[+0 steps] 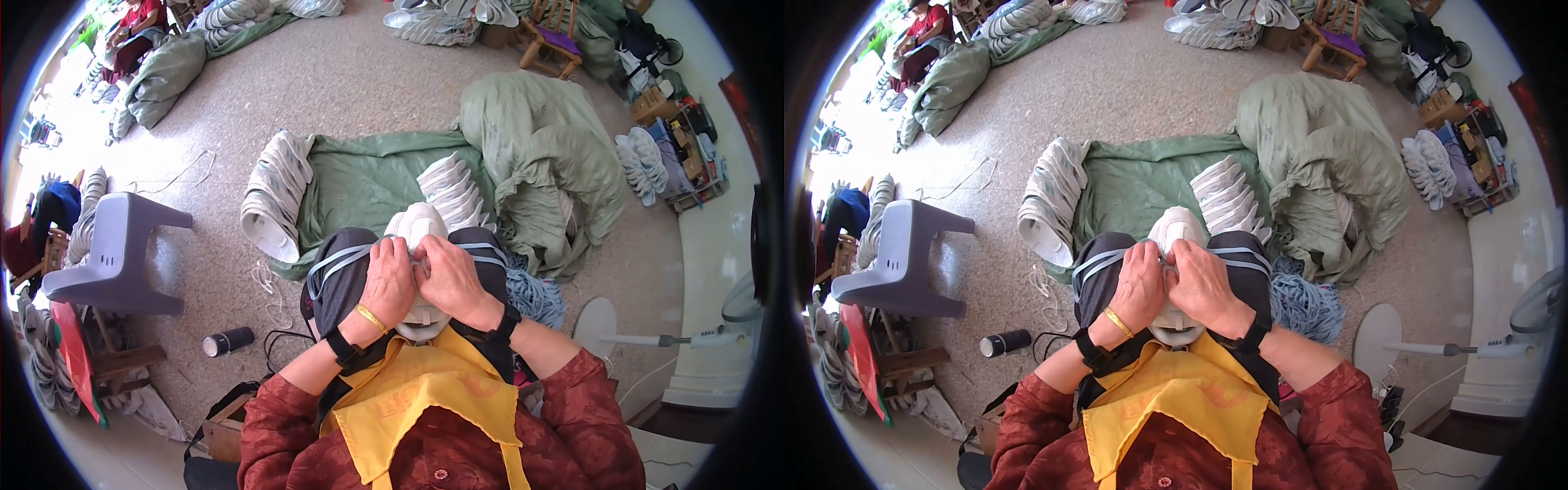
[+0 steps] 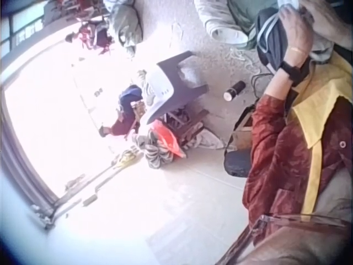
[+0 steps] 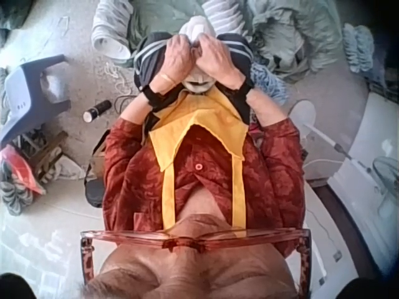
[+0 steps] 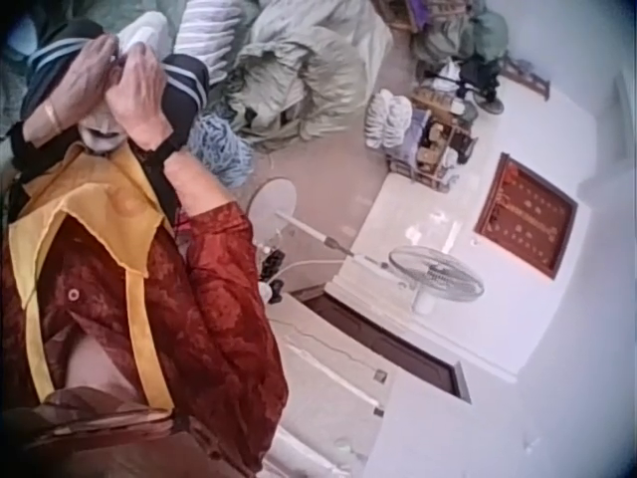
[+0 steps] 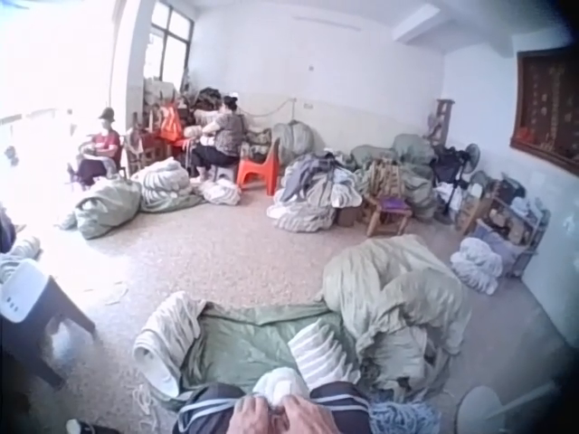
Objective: The recorder is lacing and assembling components of a shoe while sitting in a workshop.
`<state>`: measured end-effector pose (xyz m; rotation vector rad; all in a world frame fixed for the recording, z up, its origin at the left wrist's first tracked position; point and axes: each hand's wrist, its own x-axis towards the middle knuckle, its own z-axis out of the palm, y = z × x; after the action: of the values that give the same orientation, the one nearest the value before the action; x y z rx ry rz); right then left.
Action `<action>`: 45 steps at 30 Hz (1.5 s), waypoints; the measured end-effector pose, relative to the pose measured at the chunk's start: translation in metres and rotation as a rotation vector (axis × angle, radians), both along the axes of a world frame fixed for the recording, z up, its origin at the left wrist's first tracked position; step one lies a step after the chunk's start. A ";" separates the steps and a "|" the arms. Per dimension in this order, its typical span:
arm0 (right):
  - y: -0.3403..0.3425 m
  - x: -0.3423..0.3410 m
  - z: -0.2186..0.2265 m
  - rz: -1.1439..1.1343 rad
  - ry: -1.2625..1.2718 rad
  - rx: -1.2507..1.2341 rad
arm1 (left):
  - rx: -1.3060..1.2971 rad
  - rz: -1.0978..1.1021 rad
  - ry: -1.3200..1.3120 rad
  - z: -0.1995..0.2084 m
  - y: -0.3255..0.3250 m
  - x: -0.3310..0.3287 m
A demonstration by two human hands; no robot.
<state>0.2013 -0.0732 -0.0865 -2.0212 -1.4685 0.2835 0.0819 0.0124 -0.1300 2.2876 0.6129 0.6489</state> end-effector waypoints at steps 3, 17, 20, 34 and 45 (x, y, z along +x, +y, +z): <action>0.000 -0.004 -0.003 -0.029 0.004 0.026 | -0.034 0.005 -0.001 -0.002 -0.001 -0.001; -0.003 -0.009 -0.017 -0.122 0.022 0.161 | -0.048 0.046 -0.041 0.001 -0.006 -0.002; -0.004 -0.010 -0.017 -0.158 0.028 0.162 | -0.059 0.058 -0.044 0.001 -0.006 -0.003; -0.008 -0.014 -0.012 -0.179 0.070 0.172 | -0.082 0.061 -0.096 0.003 -0.008 -0.004; -0.015 -0.017 -0.003 -0.178 0.195 0.142 | -0.101 0.098 -0.126 0.016 -0.022 -0.011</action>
<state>0.1847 -0.0884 -0.0898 -1.9349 -1.1501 0.2841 0.0710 -0.0094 -0.1135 2.1159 0.6846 0.7844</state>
